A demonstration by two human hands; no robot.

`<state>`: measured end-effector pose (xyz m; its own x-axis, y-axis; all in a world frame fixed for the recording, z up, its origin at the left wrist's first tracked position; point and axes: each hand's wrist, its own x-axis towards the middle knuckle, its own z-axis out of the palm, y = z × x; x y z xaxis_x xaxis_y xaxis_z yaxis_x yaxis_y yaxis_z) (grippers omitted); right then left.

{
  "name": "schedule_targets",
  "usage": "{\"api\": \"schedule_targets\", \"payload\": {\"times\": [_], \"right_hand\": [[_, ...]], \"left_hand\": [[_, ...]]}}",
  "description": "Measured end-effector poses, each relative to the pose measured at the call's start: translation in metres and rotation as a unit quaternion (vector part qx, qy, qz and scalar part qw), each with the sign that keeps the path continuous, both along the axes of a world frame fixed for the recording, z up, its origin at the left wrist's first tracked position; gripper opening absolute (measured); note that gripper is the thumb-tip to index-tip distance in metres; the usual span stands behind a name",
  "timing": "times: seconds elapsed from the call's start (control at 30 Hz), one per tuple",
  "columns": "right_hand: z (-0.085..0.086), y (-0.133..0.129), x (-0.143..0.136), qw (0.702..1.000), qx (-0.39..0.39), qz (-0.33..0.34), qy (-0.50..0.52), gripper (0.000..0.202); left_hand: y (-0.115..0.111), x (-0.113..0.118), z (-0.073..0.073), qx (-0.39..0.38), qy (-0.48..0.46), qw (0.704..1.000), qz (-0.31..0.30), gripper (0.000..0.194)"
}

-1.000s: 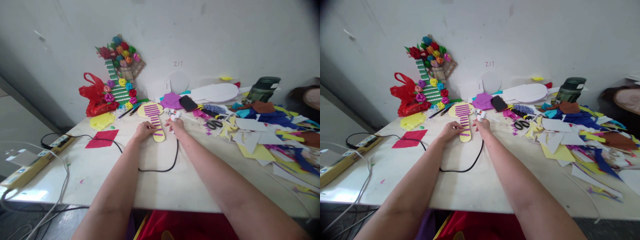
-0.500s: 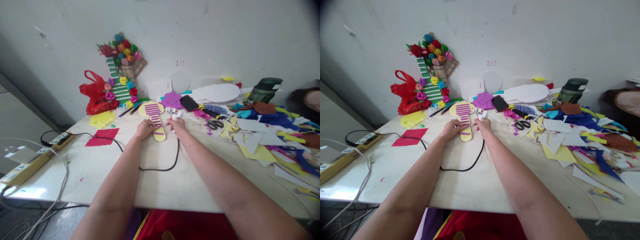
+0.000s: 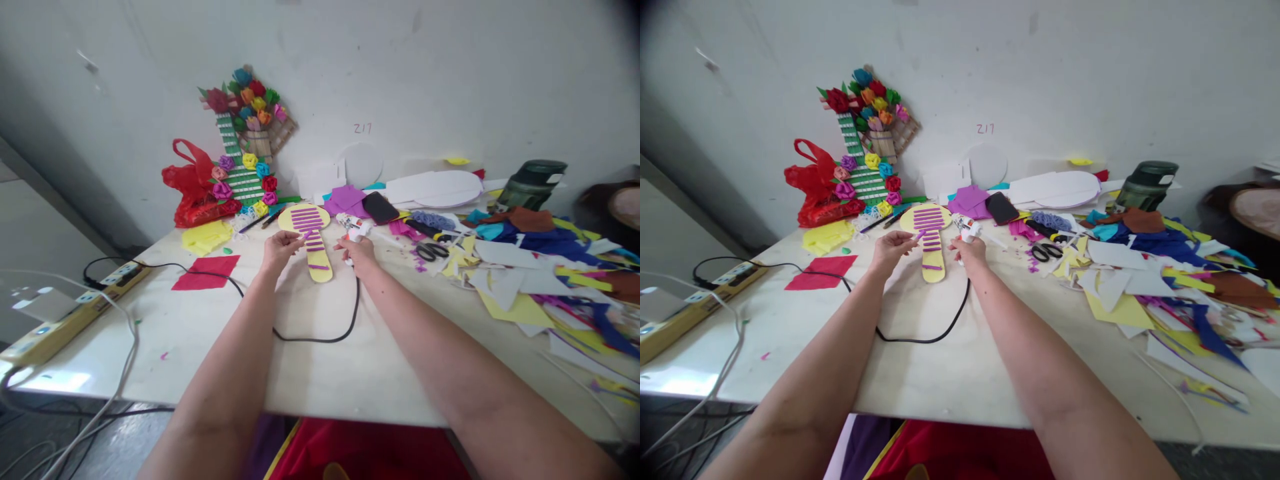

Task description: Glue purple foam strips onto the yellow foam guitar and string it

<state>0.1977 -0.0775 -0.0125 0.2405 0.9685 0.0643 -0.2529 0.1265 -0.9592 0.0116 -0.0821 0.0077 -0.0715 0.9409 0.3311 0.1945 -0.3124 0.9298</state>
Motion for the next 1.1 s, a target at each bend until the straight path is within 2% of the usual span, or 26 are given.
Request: {"api": "schedule_targets", "payload": {"times": [0.13,0.33,0.53,0.7,0.93,1.03,1.1], "right_hand": [[0.004,-0.003,-0.001,1.000,0.000,-0.004,0.016,0.015],[0.014,-0.012,-0.006,1.000,-0.008,0.011,0.014,0.017],[0.013,-0.011,-0.012,0.998,0.006,0.041,0.039,0.023],[0.013,-0.011,-0.015,0.999,0.010,0.028,0.041,0.027],[0.017,-0.014,-0.018,0.999,-0.016,0.018,0.033,0.025],[0.017,-0.014,-0.018,0.999,-0.010,0.013,0.030,0.026],[0.015,-0.013,-0.018,1.000,0.008,0.015,0.026,0.028]], "left_hand": [[-0.003,0.001,0.002,0.005,-0.040,0.998,-0.042,0.048],[-0.007,0.011,0.003,-0.011,-0.035,0.997,-0.073,0.041],[-0.004,0.015,-0.004,-0.015,0.049,0.996,-0.068,0.030],[-0.004,0.018,-0.007,0.013,0.122,0.992,-0.032,0.024],[-0.011,0.027,-0.004,0.085,0.185,0.979,-0.028,0.017],[-0.013,0.028,-0.001,0.076,0.192,0.978,-0.031,0.019],[-0.013,0.026,0.000,0.051,0.174,0.982,-0.058,0.024]]}}
